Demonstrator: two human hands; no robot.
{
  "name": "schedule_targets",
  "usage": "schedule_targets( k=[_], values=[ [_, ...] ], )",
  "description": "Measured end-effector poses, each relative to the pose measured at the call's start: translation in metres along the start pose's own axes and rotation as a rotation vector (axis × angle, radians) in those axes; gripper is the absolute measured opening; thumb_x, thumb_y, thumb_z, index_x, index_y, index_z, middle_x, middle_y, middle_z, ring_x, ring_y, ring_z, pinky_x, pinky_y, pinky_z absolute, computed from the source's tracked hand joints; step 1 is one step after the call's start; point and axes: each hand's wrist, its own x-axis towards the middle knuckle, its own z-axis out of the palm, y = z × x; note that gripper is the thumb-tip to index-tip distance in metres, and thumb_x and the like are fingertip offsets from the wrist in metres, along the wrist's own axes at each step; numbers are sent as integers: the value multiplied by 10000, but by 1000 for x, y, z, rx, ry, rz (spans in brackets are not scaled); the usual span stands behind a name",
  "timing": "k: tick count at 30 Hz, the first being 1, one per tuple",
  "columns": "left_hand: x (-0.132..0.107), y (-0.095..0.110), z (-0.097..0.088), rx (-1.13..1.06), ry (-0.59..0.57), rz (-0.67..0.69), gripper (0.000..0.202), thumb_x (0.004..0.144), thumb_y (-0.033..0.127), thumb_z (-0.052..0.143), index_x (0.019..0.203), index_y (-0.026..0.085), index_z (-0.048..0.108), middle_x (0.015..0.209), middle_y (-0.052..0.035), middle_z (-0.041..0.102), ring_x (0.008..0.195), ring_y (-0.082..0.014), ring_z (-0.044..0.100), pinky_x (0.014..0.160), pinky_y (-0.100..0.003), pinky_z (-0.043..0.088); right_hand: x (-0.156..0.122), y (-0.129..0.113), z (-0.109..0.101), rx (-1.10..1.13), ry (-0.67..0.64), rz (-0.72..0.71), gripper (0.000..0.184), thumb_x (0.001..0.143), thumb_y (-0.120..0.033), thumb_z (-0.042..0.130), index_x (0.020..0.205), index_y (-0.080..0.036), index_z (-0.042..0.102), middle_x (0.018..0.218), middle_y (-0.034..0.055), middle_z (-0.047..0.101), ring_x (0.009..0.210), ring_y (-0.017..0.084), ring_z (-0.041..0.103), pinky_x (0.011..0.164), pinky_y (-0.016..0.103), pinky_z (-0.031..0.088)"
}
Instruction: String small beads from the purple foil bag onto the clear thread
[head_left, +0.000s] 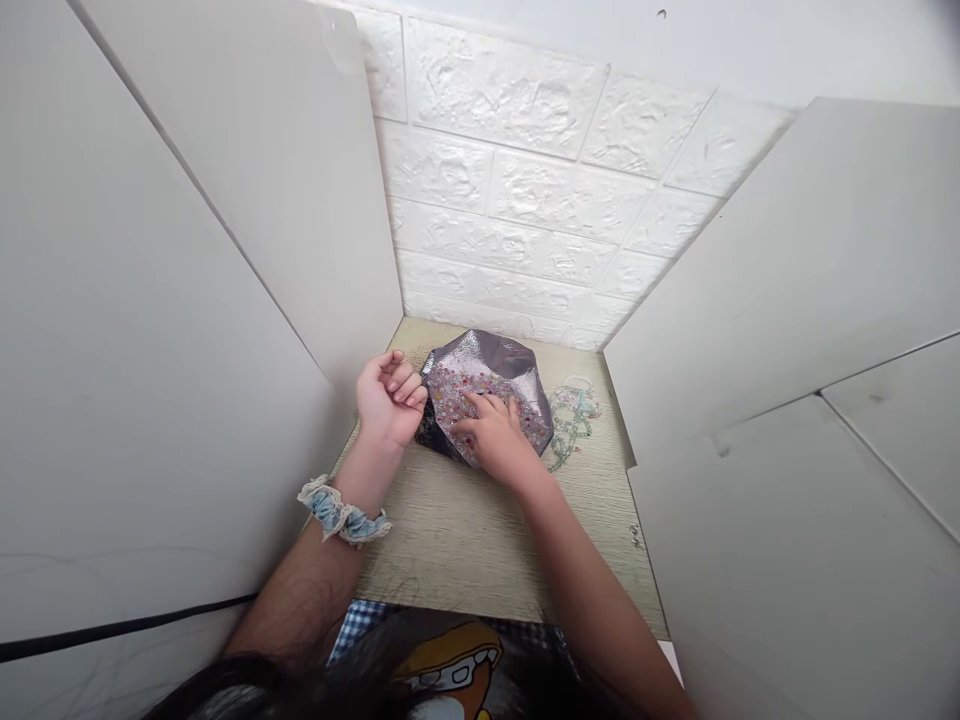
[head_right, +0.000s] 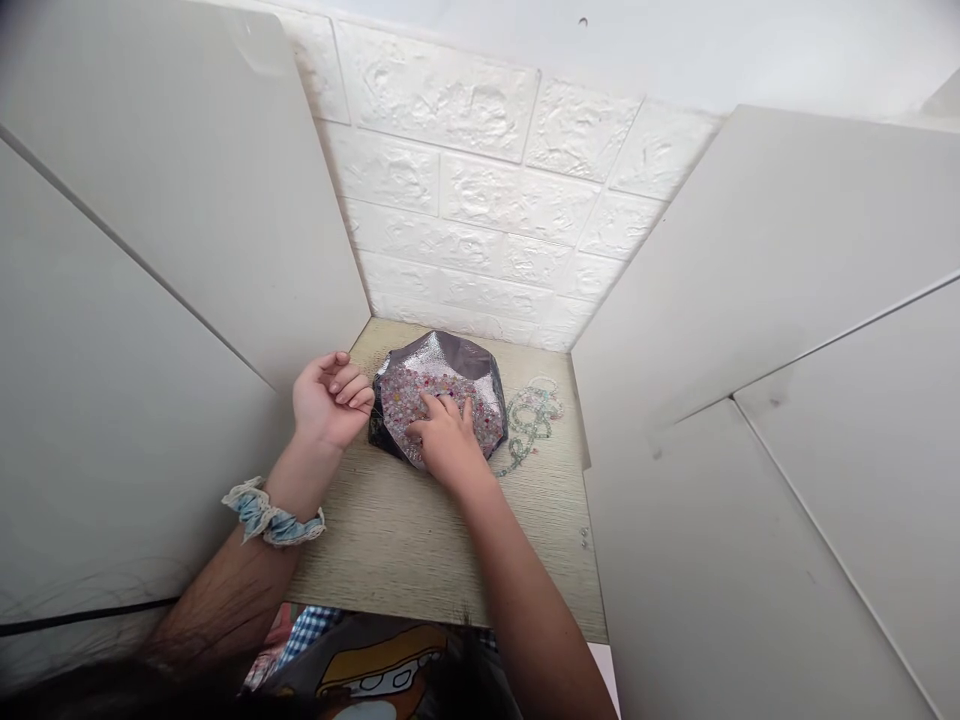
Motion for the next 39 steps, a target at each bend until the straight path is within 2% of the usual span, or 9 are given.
schedule_targets(
  k=[6,13,16,20,24,27,31,36,39],
  values=[
    [2,8,-1,0,-10,36,113,711,146,408,602,157,435,350,88,225,284,-38,202,315,-167,158,1,-3,1,-28,84,5,326,795,-101,356,954,-235,607,1358,61,234,1240,237,172,1002,518,62],
    [0,7,1,16,-40,-5,141,726,146,387,592,157,431,350,82,227,286,-44,208,311,-170,164,3,-1,10,66,-82,-38,485,738,-40,342,1087,-317,532,1414,4,91,1270,285,101,988,547,80],
    [0,7,1,17,-47,-12,148,734,149,380,594,157,429,351,81,230,286,-44,212,312,-169,170,3,-3,8,35,-69,-34,431,760,-69,329,1056,-284,557,1395,26,170,1255,286,151,979,567,76],
    [0,7,1,10,-58,-29,158,747,153,371,599,156,425,351,83,228,285,-42,215,313,-166,173,7,-13,4,-46,66,31,326,801,-143,312,969,-192,587,1297,89,351,1207,243,252,990,556,50],
    [-1,7,1,12,-67,-44,157,765,137,360,631,151,440,354,87,234,283,-37,220,311,-160,173,14,-22,6,54,0,0,396,855,-279,237,1214,-222,393,1360,60,273,1232,220,228,996,540,91],
    [-1,7,2,20,-64,-47,153,772,131,362,646,149,447,357,89,238,282,-33,225,310,-156,174,15,-19,11,97,-133,80,476,860,-398,186,1319,-271,206,1417,18,123,1280,245,124,999,537,62],
    [-1,6,2,45,-60,-76,135,765,132,383,648,149,447,361,92,232,280,-31,234,308,-154,177,11,-5,10,86,-213,271,589,812,-550,192,1339,-299,114,1427,-8,-14,1290,295,28,998,534,14],
    [-1,4,3,65,-60,-116,125,776,135,403,660,149,447,370,98,226,274,-27,240,302,-148,178,10,3,-6,76,-302,420,657,774,-623,185,1334,-279,170,1427,47,6,1281,334,42,979,554,34],
    [-2,4,5,82,-53,-127,153,804,134,377,669,146,449,373,98,226,270,-24,234,298,-143,172,20,0,-12,60,-243,403,582,808,-556,202,1308,-263,256,1427,63,3,1277,338,68,976,545,84]
  ],
)
